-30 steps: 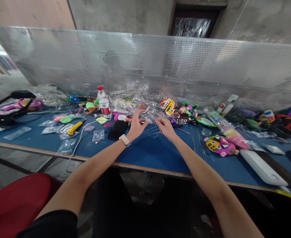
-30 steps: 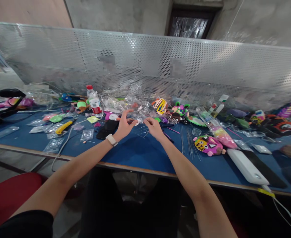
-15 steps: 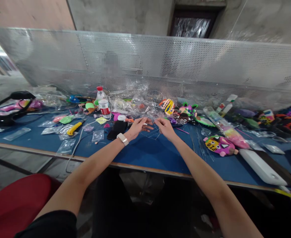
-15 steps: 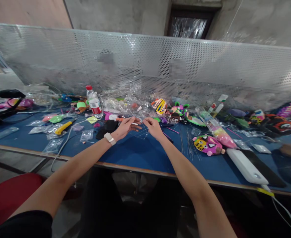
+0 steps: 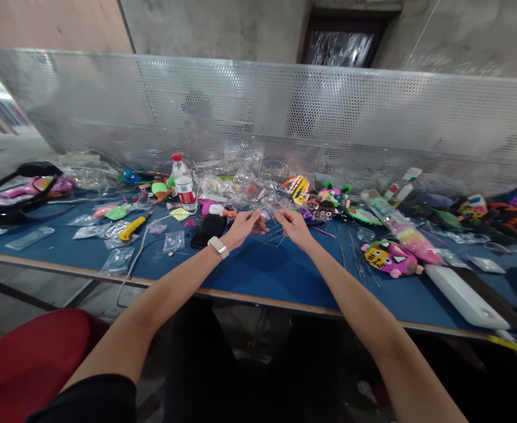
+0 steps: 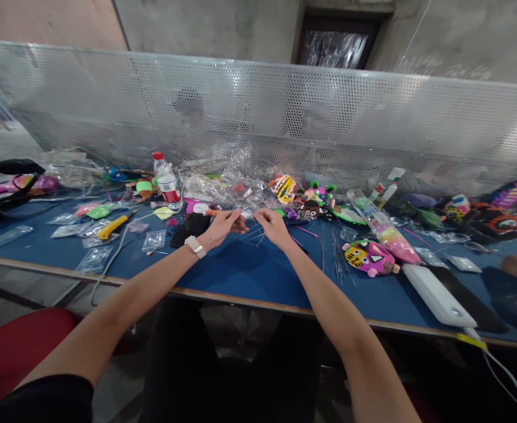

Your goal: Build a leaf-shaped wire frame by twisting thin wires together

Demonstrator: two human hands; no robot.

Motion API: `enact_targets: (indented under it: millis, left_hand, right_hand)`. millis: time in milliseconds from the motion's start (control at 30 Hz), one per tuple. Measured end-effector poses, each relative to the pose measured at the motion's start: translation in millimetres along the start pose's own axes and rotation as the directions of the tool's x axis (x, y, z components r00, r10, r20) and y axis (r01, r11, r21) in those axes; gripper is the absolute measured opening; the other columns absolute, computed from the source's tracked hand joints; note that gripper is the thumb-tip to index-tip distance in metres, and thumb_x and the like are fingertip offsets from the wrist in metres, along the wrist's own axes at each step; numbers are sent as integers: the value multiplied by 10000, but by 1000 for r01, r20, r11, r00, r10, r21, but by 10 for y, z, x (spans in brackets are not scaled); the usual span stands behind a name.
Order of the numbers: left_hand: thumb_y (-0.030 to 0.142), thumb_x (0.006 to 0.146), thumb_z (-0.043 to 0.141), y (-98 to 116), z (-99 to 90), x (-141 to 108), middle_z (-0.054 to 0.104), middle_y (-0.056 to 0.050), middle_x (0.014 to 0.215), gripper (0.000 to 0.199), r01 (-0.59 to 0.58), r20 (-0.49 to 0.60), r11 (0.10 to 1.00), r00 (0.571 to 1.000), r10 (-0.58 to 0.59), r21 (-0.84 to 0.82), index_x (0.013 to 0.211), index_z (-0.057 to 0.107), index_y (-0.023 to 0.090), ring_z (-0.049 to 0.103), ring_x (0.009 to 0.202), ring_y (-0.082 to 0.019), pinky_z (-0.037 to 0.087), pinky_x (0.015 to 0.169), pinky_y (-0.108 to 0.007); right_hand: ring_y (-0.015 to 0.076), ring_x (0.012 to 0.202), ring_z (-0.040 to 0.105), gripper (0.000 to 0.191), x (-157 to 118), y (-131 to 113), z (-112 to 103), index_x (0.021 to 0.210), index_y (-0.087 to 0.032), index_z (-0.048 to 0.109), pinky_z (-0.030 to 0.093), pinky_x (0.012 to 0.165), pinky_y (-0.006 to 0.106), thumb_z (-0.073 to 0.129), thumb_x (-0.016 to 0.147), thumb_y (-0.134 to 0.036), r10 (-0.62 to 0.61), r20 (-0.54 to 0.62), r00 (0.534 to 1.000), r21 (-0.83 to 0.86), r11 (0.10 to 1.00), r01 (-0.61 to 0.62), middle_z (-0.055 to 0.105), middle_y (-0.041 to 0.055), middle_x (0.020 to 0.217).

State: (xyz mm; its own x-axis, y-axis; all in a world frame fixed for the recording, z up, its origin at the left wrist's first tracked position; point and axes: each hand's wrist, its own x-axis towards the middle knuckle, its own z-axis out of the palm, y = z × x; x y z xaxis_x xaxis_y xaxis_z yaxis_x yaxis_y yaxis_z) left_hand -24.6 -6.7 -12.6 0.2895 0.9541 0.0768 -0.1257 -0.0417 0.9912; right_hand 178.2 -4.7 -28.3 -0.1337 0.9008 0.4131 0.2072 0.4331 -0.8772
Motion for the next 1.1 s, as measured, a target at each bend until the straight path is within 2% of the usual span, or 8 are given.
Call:
enact_targets:
  millis: [133,333,500,767,1000,1100]
  left_hand:
    - [444,1062,650,34,2,-18,719,-77,710,407,-7,16,999,1000,7,36,845,700,103,740,648,-163,578,593,-250]
    - [445,1092,582,58,-1,-43,728,-85,693,452,-27,65,994,998,20,105,825,719,108,697,618,-158,571,613,-271]
    - [462,1091,584,57,-10,-47,688,-69,665,491,-15,66,988,998,5,156,785,721,103,611,526,-110,477,528,-229]
    - [481,1067,618,-5,-23,-16,686,-69,662,478,-67,89,978,995,50,197,777,713,114,605,540,-113,479,549,-238]
    - [562,1000,683,-81,-43,59,600,-5,597,480,-207,-9,952,977,214,226,741,653,158,524,492,-101,407,492,-234]
    - [597,1008,655,-80,-78,98,580,1,603,503,-233,-111,948,959,261,215,745,631,169,528,513,-107,412,502,-235]
  right_hand:
    - [123,440,437,508,3,14,-18,862,-227,714,342,418,275,673,886,-733,-4,-7,1000,8,1000,4,467,-42,600]
    - [130,471,457,531,-4,7,-39,833,-213,710,351,441,273,663,889,-739,-14,-12,1000,-26,1000,14,495,-30,593]
    - [139,487,461,518,0,4,-43,806,-213,701,344,458,280,661,892,-723,-19,-12,1000,-43,999,19,511,-23,586]
    - [137,486,456,516,7,12,-54,812,-215,694,350,483,287,659,896,-723,-22,5,1000,-44,999,22,528,-25,616]
    - [155,575,451,587,14,-9,-71,875,-202,694,334,540,297,540,962,-762,-120,-57,991,-179,978,108,538,-6,667]
    - [179,613,479,591,19,-13,-122,912,-209,694,372,600,311,426,1030,-722,-152,-108,982,-242,963,122,533,-2,665]
